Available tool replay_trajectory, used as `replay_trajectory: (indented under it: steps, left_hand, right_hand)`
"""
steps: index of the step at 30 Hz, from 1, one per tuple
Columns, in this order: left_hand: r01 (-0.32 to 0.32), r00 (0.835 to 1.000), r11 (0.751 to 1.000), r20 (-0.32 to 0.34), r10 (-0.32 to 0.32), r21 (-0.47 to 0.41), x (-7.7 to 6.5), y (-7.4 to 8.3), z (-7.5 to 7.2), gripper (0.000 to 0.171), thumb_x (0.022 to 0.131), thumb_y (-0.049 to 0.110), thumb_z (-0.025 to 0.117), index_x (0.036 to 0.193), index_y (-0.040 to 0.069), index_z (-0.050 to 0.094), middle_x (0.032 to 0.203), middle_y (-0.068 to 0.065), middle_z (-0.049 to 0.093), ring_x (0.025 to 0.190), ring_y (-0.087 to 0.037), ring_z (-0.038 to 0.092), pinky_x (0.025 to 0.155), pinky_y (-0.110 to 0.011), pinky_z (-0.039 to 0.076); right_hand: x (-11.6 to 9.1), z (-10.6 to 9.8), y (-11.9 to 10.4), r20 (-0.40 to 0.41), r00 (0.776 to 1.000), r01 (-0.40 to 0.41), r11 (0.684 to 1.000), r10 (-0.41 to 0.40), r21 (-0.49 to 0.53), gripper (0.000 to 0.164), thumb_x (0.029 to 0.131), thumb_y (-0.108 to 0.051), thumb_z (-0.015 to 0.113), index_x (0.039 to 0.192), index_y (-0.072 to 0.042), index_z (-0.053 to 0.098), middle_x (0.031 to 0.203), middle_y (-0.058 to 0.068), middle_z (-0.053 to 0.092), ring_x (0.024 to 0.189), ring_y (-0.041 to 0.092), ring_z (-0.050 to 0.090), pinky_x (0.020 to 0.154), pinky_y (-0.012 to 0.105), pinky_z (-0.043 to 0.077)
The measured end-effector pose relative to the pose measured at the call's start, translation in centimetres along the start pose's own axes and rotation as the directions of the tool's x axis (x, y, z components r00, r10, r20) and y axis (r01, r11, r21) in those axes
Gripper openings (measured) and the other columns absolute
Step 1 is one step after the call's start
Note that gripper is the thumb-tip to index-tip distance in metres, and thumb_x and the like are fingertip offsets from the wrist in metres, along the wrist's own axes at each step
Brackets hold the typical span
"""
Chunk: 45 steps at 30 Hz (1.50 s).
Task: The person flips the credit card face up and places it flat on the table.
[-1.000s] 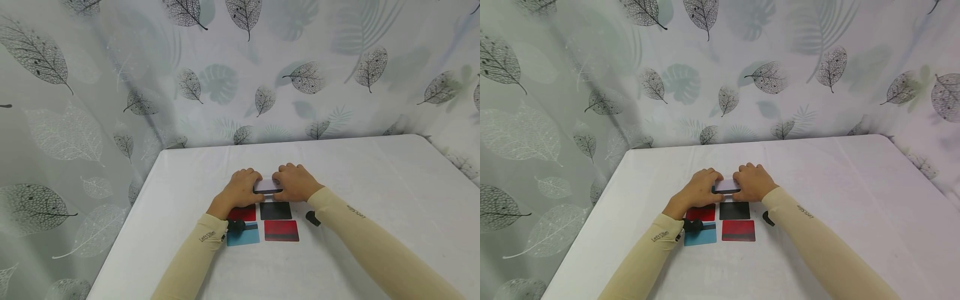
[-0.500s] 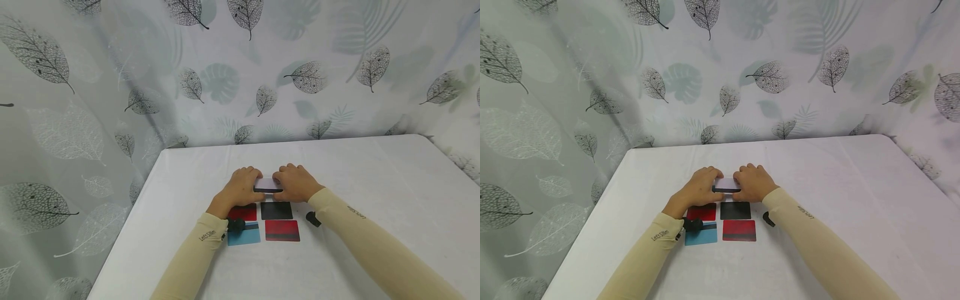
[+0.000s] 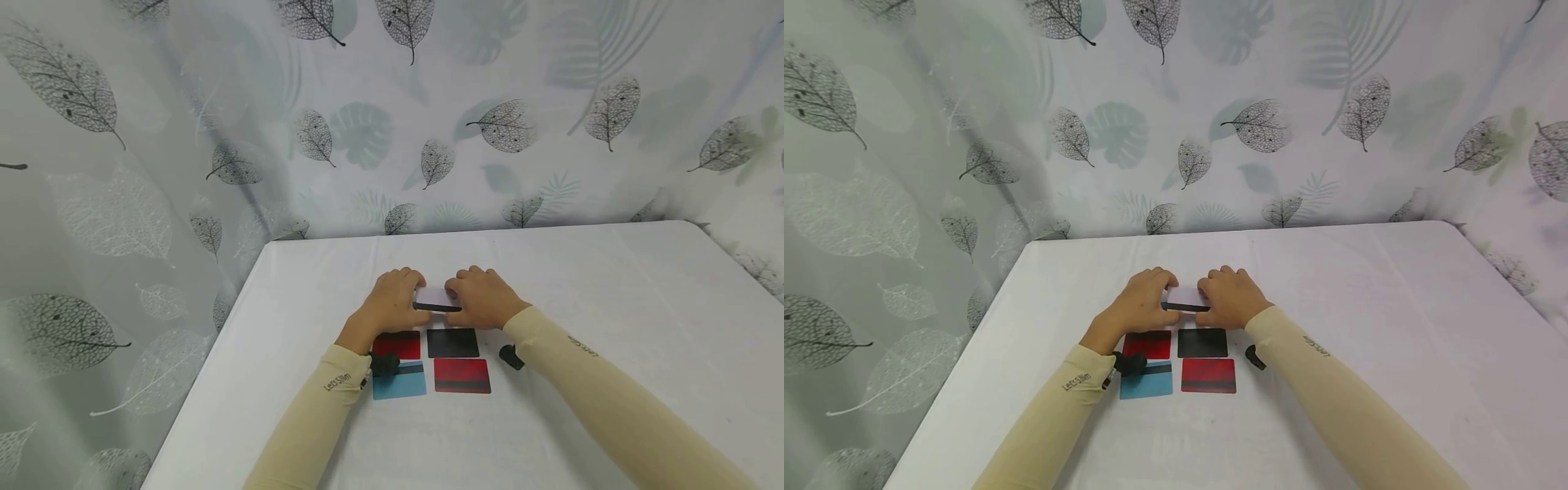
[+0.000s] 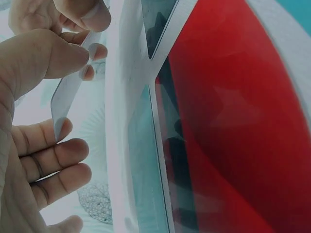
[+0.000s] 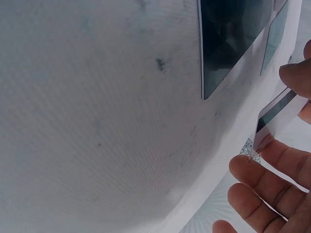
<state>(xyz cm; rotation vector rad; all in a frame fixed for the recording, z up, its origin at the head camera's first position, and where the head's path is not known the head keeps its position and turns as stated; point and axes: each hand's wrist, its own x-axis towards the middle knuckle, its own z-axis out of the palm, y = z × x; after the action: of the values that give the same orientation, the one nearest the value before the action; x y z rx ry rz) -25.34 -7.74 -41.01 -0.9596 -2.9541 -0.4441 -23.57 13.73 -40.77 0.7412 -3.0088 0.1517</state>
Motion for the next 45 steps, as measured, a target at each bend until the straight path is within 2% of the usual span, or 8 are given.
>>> replay_trajectory:
  steps: [8, 12, 22, 34, 45]
  left_hand:
    - [0.024, 1.000, 0.999, 0.005, -0.024, -0.032, 0.0, -0.5, -0.3, 0.056, 0.084, 0.044, 0.079, 0.126, 0.011, 0.063, 0.116, -0.002, 0.065, 0.104, -0.019, 0.058, 0.102, -0.042, 0.047]
    - [0.022, 1.000, 0.998, 0.001, -0.022, -0.058, -0.1, -0.7, -0.5, 0.056, 0.085, 0.041, 0.082, 0.127, 0.010, 0.062, 0.117, -0.004, 0.065, 0.105, -0.021, 0.058, 0.103, -0.043, 0.046]
    - [0.019, 1.000, 0.984, 0.009, -0.018, -0.175, -0.2, -0.8, -1.0, 0.058, 0.088, 0.036, 0.083, 0.133, 0.008, 0.059, 0.125, -0.007, 0.064, 0.117, -0.024, 0.058, 0.109, -0.046, 0.043]
    - [0.025, 1.000, 0.974, -0.004, -0.026, -0.224, -0.2, -1.0, -0.9, 0.059, 0.088, 0.033, 0.084, 0.134, 0.007, 0.058, 0.127, -0.008, 0.063, 0.117, -0.023, 0.058, 0.106, -0.045, 0.046]
    - [0.013, 0.999, 0.959, -0.029, -0.022, -0.284, -0.3, -1.0, -1.1, 0.059, 0.087, 0.029, 0.085, 0.134, 0.008, 0.057, 0.127, -0.008, 0.062, 0.118, -0.024, 0.058, 0.102, -0.043, 0.050]
  right_hand:
    - [0.1, 0.2, 0.1, 0.004, 1.000, -0.005, 1.000, 0.005, -0.002, 0.043, 0.082, -0.047, 0.076, 0.109, -0.013, 0.074, 0.089, 0.001, 0.065, 0.089, 0.024, 0.057, 0.080, 0.046, 0.053]
    - [0.2, 0.2, 0.3, 0.002, 1.000, -0.009, 1.000, 0.009, 0.001, 0.043, 0.082, -0.046, 0.075, 0.110, -0.013, 0.074, 0.090, 0.001, 0.066, 0.090, 0.024, 0.058, 0.081, 0.046, 0.054]
    - [0.2, 0.0, 0.3, 0.003, 1.000, -0.009, 1.000, 0.009, 0.022, 0.040, 0.083, -0.044, 0.074, 0.109, -0.014, 0.074, 0.089, 0.001, 0.067, 0.087, 0.024, 0.057, 0.079, 0.047, 0.053]
    - [0.3, 0.1, 0.2, -0.004, 1.000, -0.010, 0.999, 0.010, 0.045, 0.043, 0.083, -0.044, 0.072, 0.113, -0.013, 0.074, 0.091, 0.001, 0.068, 0.087, 0.024, 0.056, 0.079, 0.047, 0.052]
    - [0.4, -0.2, 0.1, -0.009, 1.000, -0.001, 0.998, 0.001, 0.065, 0.036, 0.083, -0.041, 0.072, 0.107, -0.014, 0.073, 0.087, -0.002, 0.067, 0.085, 0.023, 0.055, 0.075, 0.045, 0.050]
